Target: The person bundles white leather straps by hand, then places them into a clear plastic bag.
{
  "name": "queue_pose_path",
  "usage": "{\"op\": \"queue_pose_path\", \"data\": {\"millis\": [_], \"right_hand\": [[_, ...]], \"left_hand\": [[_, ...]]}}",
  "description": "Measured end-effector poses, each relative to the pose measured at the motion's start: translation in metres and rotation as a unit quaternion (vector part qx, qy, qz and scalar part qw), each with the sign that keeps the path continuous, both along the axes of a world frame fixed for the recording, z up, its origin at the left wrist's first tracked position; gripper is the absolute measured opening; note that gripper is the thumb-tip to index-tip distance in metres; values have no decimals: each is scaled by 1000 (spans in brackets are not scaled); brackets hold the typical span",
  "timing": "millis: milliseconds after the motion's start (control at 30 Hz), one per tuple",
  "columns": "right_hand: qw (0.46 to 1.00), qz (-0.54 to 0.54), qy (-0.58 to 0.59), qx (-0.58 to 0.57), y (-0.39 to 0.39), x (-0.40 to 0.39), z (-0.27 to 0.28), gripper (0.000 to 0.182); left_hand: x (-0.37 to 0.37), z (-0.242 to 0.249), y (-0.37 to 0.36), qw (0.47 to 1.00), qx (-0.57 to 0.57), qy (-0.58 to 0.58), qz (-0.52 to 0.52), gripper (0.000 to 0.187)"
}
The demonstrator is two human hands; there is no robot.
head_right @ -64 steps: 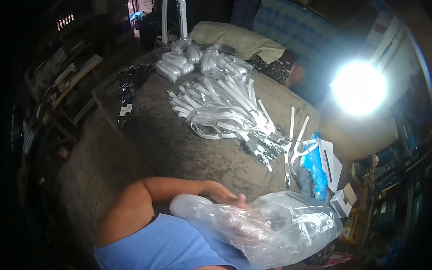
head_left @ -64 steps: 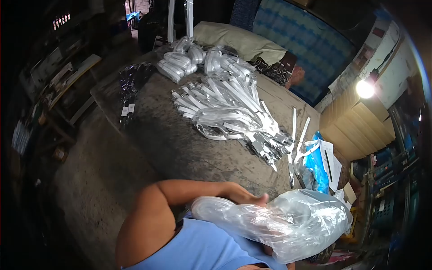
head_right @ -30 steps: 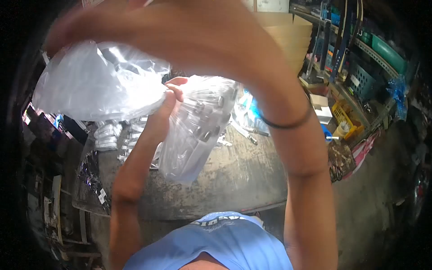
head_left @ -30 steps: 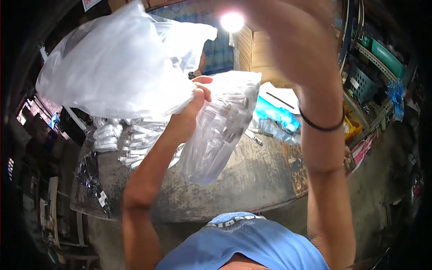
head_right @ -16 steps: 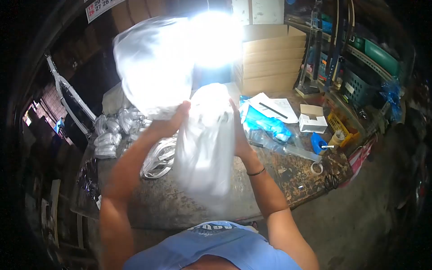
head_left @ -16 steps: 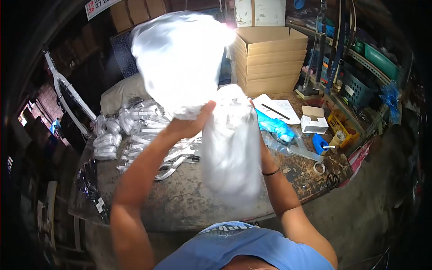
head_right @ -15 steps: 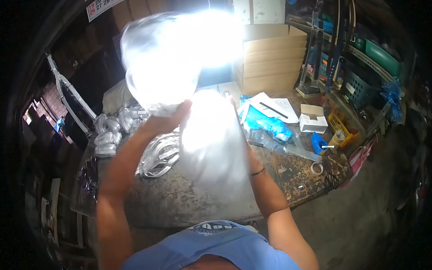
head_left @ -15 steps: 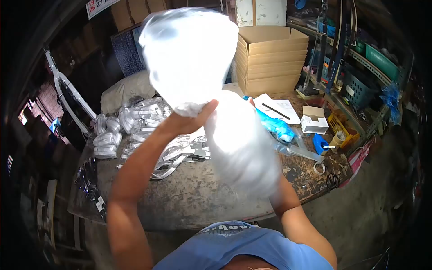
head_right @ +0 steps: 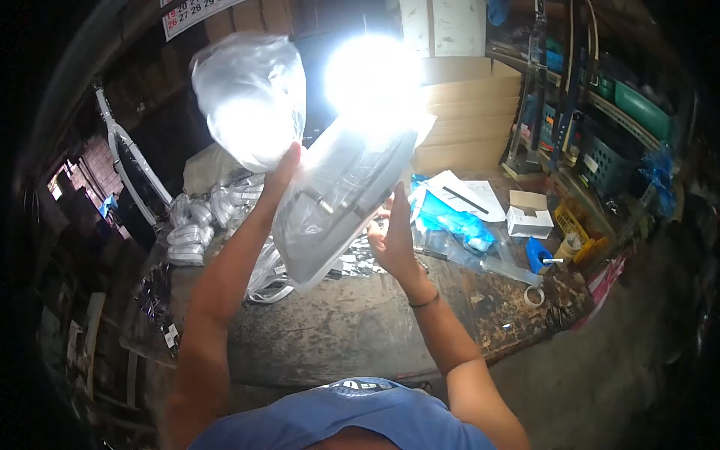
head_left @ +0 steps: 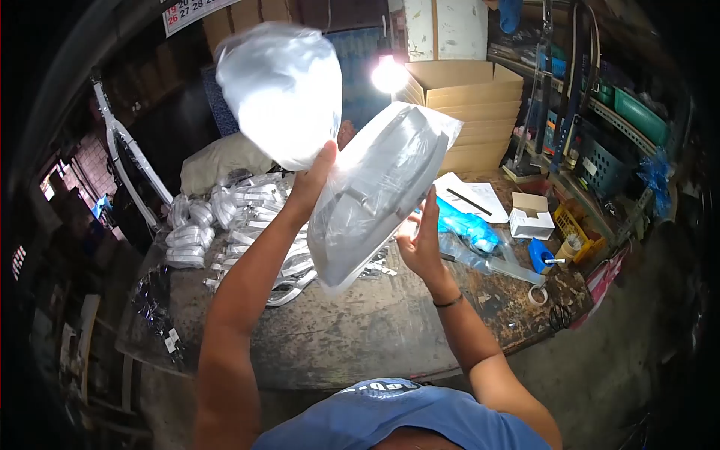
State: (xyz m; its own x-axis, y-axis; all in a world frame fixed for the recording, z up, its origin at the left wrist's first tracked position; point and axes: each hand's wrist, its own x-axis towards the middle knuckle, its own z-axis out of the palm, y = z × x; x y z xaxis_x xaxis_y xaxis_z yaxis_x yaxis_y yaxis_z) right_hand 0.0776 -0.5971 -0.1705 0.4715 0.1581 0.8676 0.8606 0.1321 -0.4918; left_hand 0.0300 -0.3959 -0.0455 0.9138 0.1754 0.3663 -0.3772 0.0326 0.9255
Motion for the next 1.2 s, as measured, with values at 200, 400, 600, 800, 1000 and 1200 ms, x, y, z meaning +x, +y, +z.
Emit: {"op": "queue_pose_path", "data": {"millis": [200,400,600,800,1000,1200], "right_hand": [[960,-202,-194,7,15,15,29,104],[963,-203,-167,-52,17,16,28,103],[963,-217,-152,-46,24,20,4,92],[666,461,543,220,27,-41,-55,52],[749,344,560,85,27,-93,-145,52],[872,278,362,-176,-10,-74,-158,71]], "left_hand": [[-4,-7,-10,998,58,9,-5,59],[-3,-15,-12,990,105,32,83,56],[8,-40,-8,996,23,8,83,61],[-43,-123,-16,941,49,222,251,59],[-77,-263,-11,930,-224,218,192,54],[-93,-263,-5,907,-356,211,84,60]]}}
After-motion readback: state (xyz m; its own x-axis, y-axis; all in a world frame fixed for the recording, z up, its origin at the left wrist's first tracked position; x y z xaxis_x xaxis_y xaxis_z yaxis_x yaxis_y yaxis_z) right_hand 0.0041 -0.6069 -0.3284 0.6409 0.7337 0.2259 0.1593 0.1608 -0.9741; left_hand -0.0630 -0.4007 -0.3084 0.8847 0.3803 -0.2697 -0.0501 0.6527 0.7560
